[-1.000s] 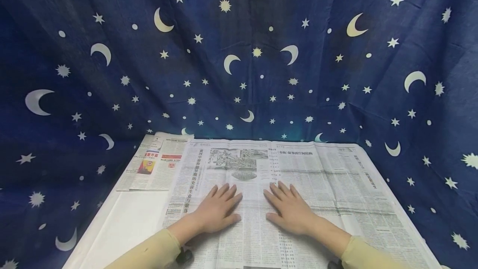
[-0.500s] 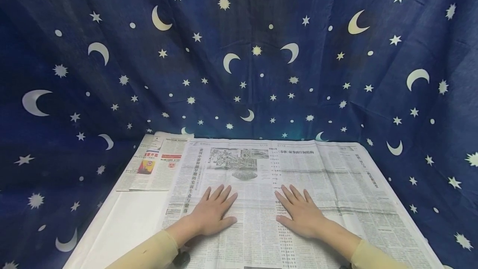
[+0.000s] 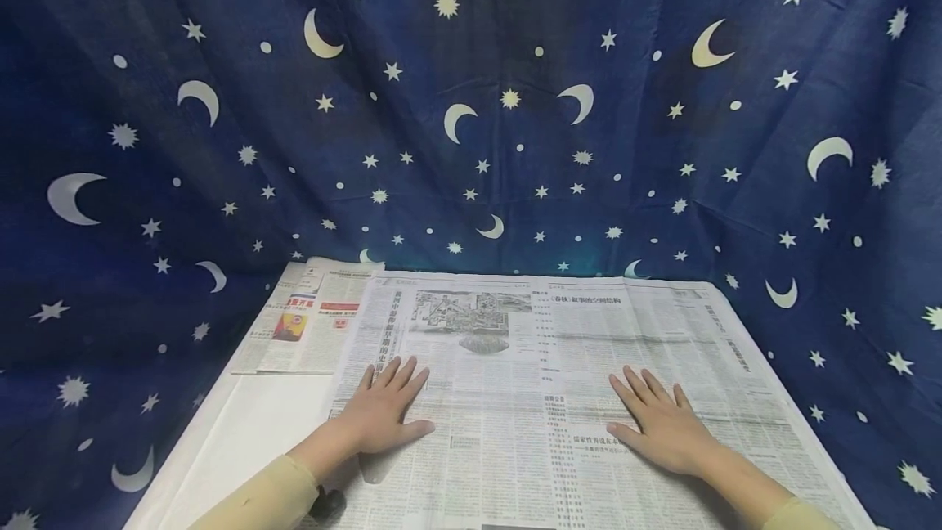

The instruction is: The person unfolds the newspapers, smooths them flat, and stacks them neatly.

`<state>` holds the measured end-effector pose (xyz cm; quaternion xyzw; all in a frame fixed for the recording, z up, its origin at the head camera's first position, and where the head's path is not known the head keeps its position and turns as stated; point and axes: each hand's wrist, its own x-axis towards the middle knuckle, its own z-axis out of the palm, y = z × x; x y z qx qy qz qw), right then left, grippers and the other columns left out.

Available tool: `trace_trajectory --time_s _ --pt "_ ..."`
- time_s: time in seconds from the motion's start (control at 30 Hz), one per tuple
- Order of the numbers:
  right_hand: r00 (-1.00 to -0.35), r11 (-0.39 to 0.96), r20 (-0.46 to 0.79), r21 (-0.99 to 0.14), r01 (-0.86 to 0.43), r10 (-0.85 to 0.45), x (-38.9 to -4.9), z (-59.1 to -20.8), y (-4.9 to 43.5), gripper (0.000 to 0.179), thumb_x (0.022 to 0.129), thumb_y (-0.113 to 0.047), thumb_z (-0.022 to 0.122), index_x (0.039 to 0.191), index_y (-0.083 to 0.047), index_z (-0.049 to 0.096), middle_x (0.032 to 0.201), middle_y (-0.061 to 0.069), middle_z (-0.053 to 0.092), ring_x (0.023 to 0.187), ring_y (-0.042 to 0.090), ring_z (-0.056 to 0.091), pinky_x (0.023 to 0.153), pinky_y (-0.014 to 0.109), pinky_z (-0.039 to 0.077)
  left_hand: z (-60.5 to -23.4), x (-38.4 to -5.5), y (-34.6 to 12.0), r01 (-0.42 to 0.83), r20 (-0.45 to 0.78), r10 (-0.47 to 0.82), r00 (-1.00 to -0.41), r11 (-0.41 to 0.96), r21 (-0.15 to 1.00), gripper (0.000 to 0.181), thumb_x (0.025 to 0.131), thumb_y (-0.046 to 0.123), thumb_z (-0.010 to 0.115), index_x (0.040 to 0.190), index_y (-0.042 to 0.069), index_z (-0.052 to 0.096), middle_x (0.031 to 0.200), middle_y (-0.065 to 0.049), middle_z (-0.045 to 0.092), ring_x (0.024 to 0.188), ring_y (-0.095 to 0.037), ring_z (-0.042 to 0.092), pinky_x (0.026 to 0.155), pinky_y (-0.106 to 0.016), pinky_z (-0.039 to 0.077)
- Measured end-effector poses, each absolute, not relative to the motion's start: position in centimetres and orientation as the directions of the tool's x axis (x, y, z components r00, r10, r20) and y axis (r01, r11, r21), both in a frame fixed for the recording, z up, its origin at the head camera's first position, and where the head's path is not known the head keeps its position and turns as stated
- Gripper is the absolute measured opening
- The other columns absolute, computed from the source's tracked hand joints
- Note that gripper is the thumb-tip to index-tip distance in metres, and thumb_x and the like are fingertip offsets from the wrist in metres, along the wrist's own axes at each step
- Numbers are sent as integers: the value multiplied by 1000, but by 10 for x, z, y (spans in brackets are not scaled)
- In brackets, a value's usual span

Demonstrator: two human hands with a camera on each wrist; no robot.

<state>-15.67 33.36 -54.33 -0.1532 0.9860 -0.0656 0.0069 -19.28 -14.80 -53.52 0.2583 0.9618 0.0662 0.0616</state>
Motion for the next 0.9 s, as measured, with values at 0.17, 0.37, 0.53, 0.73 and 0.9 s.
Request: trace_trajectory --time_s 0.17,0.37,0.53,0.73,0.9 --pt "-964 952 -11 -161 -259 -264 -150 -540 363 78 84 -69 43 145 -22 32 150 12 24 136 39 18 98 70 10 -534 -194 -172 430 -88 444 -892 891 148 90 79 78 35 148 23 22 154 -6 14 140 -31 10 107 -60 7" --pt "-971 955 -23 -189 -229 -237 -145 -539 400 78 85 -66 44 146 -20 29 149 17 24 135 43 17 101 68 5 -537 -198 -207 371 -27 380 -924 914 165 92 76 79 41 147 21 28 153 -7 19 139 -33 14 107 -59 7" --pt "-971 946 -36 -239 -221 -236 -143 -539 418 75 88 -61 45 147 -19 27 150 18 20 135 44 14 106 61 -3 -532 -200 -234 329 12 333 -943 926 186 93 74 77 48 144 16 36 150 -12 26 136 -40 18 105 -62 9" --pt "-967 932 -25 -273 -237 -254 -142 -537 420 72 89 -57 47 147 -17 28 150 19 20 134 47 14 105 62 1 -526 -218 -272 203 126 180 -976 957 207 78 82 63 52 132 4 50 141 -24 36 129 -46 28 102 -64 18" --pt "-967 936 -6 -252 -244 -254 -142 -541 418 72 89 -57 47 146 -17 29 149 20 22 134 46 15 106 60 -1 -521 -232 -303 -80 121 -120 -985 953 293 75 85 45 60 134 -6 38 130 -34 38 114 -55 38 88 -66 34"
